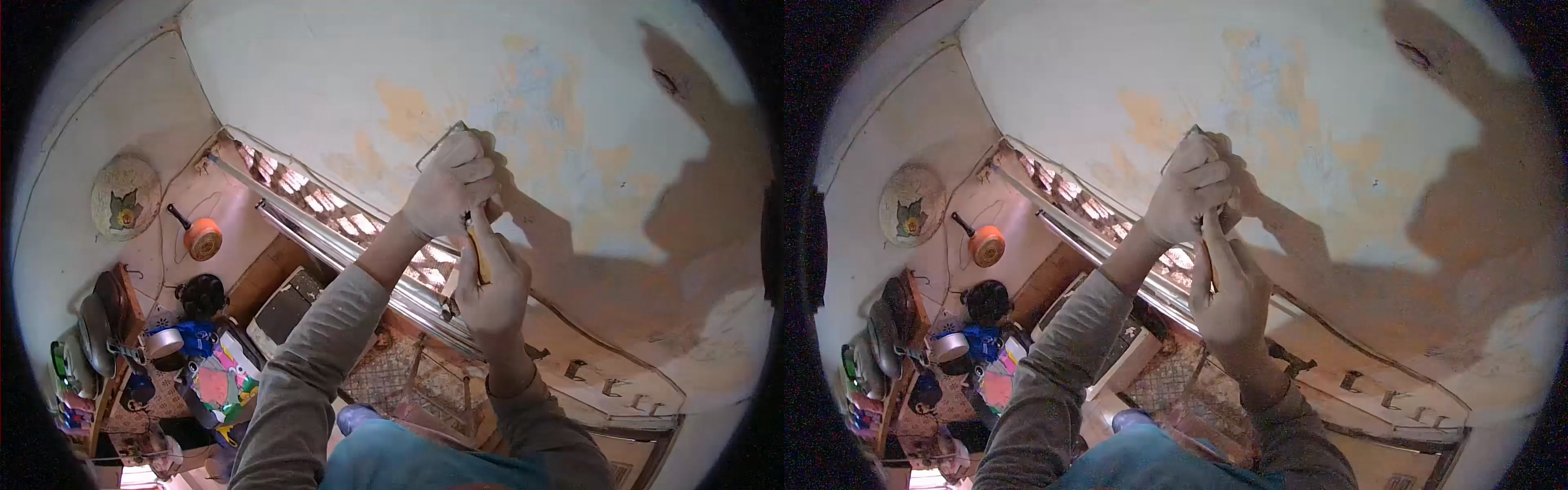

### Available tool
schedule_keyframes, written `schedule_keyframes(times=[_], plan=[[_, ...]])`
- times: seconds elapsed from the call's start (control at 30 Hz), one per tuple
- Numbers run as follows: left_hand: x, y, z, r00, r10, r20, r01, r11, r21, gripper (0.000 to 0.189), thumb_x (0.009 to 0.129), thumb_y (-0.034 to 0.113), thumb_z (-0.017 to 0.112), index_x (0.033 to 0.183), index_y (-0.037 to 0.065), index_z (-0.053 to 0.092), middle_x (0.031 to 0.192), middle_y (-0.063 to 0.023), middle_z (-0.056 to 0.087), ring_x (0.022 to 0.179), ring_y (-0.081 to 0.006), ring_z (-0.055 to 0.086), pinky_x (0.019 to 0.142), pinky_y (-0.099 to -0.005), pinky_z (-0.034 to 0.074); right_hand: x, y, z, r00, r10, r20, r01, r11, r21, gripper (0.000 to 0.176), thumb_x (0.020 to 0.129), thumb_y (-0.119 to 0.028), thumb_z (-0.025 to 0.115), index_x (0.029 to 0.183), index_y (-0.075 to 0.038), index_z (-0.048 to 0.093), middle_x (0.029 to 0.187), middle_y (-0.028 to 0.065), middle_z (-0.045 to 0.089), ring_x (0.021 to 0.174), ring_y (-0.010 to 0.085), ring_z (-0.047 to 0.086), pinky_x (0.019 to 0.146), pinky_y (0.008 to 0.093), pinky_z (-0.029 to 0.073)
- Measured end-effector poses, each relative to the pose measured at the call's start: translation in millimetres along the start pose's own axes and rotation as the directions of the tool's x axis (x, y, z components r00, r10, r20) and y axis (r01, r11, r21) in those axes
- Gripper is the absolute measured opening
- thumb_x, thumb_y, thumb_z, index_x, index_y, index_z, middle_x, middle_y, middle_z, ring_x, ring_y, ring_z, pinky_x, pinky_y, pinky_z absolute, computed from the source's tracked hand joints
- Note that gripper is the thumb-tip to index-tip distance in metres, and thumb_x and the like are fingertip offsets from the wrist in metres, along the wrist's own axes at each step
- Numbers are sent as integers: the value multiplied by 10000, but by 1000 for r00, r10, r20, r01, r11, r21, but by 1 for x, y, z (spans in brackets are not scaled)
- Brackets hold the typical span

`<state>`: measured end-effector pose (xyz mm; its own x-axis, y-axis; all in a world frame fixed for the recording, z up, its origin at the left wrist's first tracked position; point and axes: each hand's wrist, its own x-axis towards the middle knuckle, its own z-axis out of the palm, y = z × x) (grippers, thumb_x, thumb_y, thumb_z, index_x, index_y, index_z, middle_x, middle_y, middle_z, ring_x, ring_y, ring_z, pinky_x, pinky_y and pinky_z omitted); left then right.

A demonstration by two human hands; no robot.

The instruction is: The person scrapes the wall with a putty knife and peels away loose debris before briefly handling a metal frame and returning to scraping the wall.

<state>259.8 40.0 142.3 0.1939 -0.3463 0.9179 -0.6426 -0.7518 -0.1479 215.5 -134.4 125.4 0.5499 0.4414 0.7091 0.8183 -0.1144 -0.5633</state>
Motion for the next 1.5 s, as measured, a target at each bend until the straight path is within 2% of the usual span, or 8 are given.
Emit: schedule_keyframes(times=[0.2, 0.63, 0.77, 0.9, 1.07, 1.23, 1.37, 1.5], plan=[[0, -12, -14, 998, -53, 45, 49, 995, 83, 284, 599, 300, 746, 735, 66, 661, 903, -10, 632, 1001, -278, 555, 890, -446, 457, 12, 0, 22, 998, 19, -61, -20, 1000, -14, 418, 942, -29, 653, 1352, 39, 614, 823, 223, 649, 698, 341, 674, 599, 432, 506], [12, -19, -38, 993, -74, 96, 57, 984, 171, 304, 613, 338, 739, 757, 80, 667, 905, -17, 649, 971, -275, 559, 906, -429, 451, 32, -8, 25, 998, 39, -41, -32, 987, 160, 384, 939, -27, 628, 1314, 53, 628, 888, 255, 668, 779, 403, 679, 669, 475, 509], [11, 3, -28, 996, 8, 84, -17, 994, 106, 258, 638, 293, 728, 774, 88, 648, 890, -37, 607, 915, -292, 557, 930, -458, 467, 12, 4, 16, 973, -174, -149, 185, 981, 62, 370, 947, -5, 627, 1312, 58, 628, 904, 259, 677, 763, 380, 693, 673, 446, 529], [-3, 6, -8, 998, -13, 59, 9, 998, 63, 235, 646, 282, 724, 765, 107, 623, 856, -41, 539, 948, -298, 542, 934, -492, 465, -2, -4, 1, 994, 103, 33, -104, 994, 32, 402, 942, 1, 635, 1341, 46, 622, 955, 253, 694, 787, 334, 716, 694, 429, 540], [-6, -8, -6, 999, 15, 46, -18, 997, 71, 306, 623, 363, 706, 749, 103, 605, 953, -45, 600, 987, -328, 542, 895, -494, 437, 6, 10, 13, 996, -55, -77, 57, 998, 14, 418, 935, -18, 654, 1349, 32, 624, 828, 218, 664, 728, 346, 691, 639, 430, 516], [0, -32, -26, 999, -1, 50, -8, 984, 180, 364, 602, 391, 723, 787, 88, 642, 988, -32, 637, 1021, -311, 562, 937, -487, 437, 32, -3, 29, 999, -6, -52, 7, 1000, 30, 374, 952, -41, 641, 1317, 40, 639, 805, 228, 664, 716, 362, 692, 622, 439, 511], [-1, -29, -41, 994, -57, 88, 41, 984, 174, 346, 626, 371, 730, 803, 81, 665, 974, -38, 659, 1017, -302, 572, 973, -489, 442, 35, -8, 34, 999, -4, -42, 6, 999, 54, 357, 949, -29, 631, 1297, 52, 640, 856, 244, 679, 760, 375, 703, 661, 453, 531], [0, -9, -34, 991, -40, 128, 26, 994, 110, 323, 646, 364, 723, 784, 79, 663, 916, -40, 633, 1022, -307, 576, 970, -486, 454, 16, -5, 22, 986, -141, -84, 146, 988, 52, 373, 949, -12, 628, 1314, 68, 625, 1016, 289, 693, 882, 400, 726, 724, 433, 557]])
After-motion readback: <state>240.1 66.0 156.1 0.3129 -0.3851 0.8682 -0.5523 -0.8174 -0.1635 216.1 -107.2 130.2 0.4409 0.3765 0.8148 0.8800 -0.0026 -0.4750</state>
